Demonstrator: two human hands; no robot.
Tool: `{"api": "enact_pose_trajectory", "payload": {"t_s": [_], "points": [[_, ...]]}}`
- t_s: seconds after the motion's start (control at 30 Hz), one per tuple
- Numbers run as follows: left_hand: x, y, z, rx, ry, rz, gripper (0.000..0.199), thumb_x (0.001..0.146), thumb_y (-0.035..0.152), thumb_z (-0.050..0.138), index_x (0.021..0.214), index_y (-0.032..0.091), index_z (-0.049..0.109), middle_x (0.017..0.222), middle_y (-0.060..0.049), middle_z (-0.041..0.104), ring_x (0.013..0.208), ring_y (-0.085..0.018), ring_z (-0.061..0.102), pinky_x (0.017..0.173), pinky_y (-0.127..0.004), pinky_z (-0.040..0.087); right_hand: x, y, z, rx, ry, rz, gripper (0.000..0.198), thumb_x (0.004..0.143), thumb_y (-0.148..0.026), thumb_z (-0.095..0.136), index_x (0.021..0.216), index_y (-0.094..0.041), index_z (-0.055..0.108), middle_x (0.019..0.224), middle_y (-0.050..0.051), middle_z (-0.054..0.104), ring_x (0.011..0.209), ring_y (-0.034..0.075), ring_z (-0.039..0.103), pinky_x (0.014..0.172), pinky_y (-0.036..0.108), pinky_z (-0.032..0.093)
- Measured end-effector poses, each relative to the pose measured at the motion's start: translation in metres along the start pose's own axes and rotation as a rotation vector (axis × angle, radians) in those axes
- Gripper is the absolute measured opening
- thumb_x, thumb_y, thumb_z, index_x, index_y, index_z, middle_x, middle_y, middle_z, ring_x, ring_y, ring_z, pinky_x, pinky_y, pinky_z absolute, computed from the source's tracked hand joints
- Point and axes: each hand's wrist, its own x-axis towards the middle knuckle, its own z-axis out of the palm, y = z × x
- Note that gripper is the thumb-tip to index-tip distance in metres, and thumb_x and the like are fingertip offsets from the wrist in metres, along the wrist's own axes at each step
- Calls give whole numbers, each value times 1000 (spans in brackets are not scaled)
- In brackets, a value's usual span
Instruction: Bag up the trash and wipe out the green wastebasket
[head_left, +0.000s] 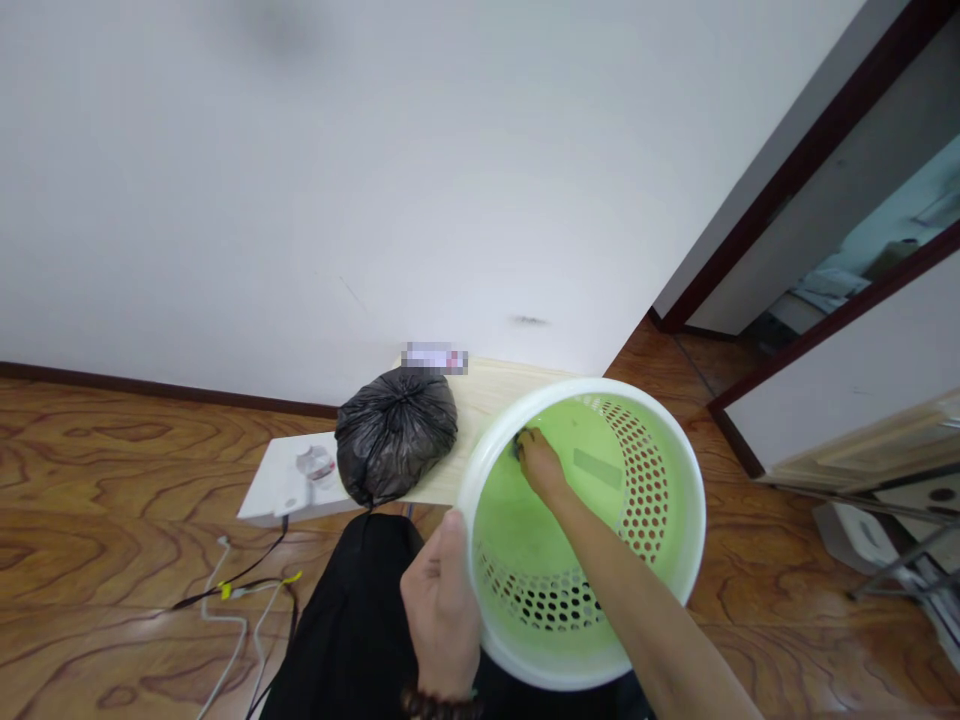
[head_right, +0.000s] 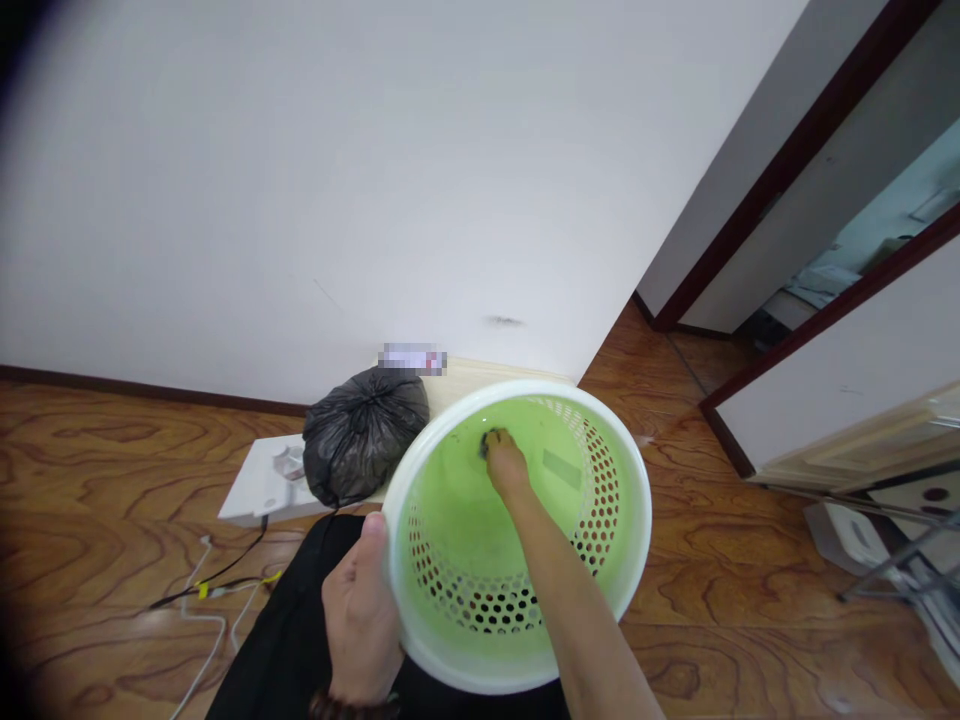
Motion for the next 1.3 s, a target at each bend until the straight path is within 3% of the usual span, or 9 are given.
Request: {"api": "enact_pose_trajectory", "payload": {"t_s": [0.1, 0.27, 0.4, 0.53, 0.7, 0.83, 1.0, 1.2, 1.3], "points": [[2, -6, -4, 2, -2, 2, 34, 75, 45, 52, 61, 14, 55, 50, 2, 51, 47, -10, 43, 44, -20, 36, -2, -4, 1, 5, -141, -247, 24, 81, -9, 39, 99, -17, 54, 101, 9, 53, 90, 18, 50, 75, 27, 40], [0, -8, -4, 10, -28, 6, 35, 76, 45, 50, 59, 15, 54, 51, 1, 51, 48, -10, 43, 44, -20, 36, -2, -6, 1, -42, 29, 16, 29, 84, -11, 34, 108, -15, 50, 108, 12, 50, 94, 19, 48, 77, 29, 40], [-1, -10, -4, 9, -2, -15, 36, 75, 46, 51, 59, 15, 53, 50, 2, 51, 45, -9, 42, 42, -20, 35, -5, -12, 4, -34, -113, -261, 27, 83, -9, 35, 101, -16, 54, 102, 9, 53, 91, 18, 49, 76, 28, 40], [0, -12, -5, 15, 6, 19, 36, 75, 46, 51, 57, 14, 53, 49, 2, 50, 47, -10, 43, 44, -20, 37, -4, -13, 2, -52, 5, -12, 30, 84, -9, 32, 107, -14, 51, 105, 12, 51, 92, 19, 48, 74, 28, 41], [0, -5, -1, -27, 52, -10, 35, 74, 47, 52, 63, 14, 55, 49, 2, 51, 45, -10, 44, 42, -21, 36, -2, -12, 0, -25, -76, -221, 26, 81, -8, 37, 99, -17, 54, 99, 8, 52, 89, 18, 49, 72, 26, 41], [-1, -1, 3, -40, 50, 4, 37, 74, 47, 52, 57, 15, 52, 46, 2, 48, 43, -9, 41, 42, -21, 35, 3, -10, 3, -11, 88, 56, 30, 81, -8, 34, 105, -15, 50, 104, 10, 50, 90, 18, 48, 74, 27, 40], [4, -7, -3, -16, 81, -24, 38, 74, 47, 52, 53, 16, 47, 45, 4, 44, 41, -8, 36, 38, -20, 30, 6, -8, 8, 68, 9, -143, 27, 78, -6, 38, 95, -18, 54, 97, 7, 52, 87, 17, 49, 72, 26, 40], [5, -9, -7, 8, 8, -5, 38, 77, 47, 49, 56, 15, 51, 50, 1, 49, 50, -10, 44, 45, -20, 36, 36, -6, -4, 397, 462, 345, 25, 79, -10, 34, 94, -13, 54, 96, 11, 52, 88, 18, 48, 79, 30, 38], [5, -7, -5, 50, 1, 2, 38, 77, 48, 47, 59, 15, 53, 53, 0, 52, 52, -11, 45, 46, -20, 37, 47, -23, -5, 583, 480, 405, 27, 80, -11, 32, 91, -12, 56, 93, 10, 54, 84, 18, 49, 79, 32, 38]]}}
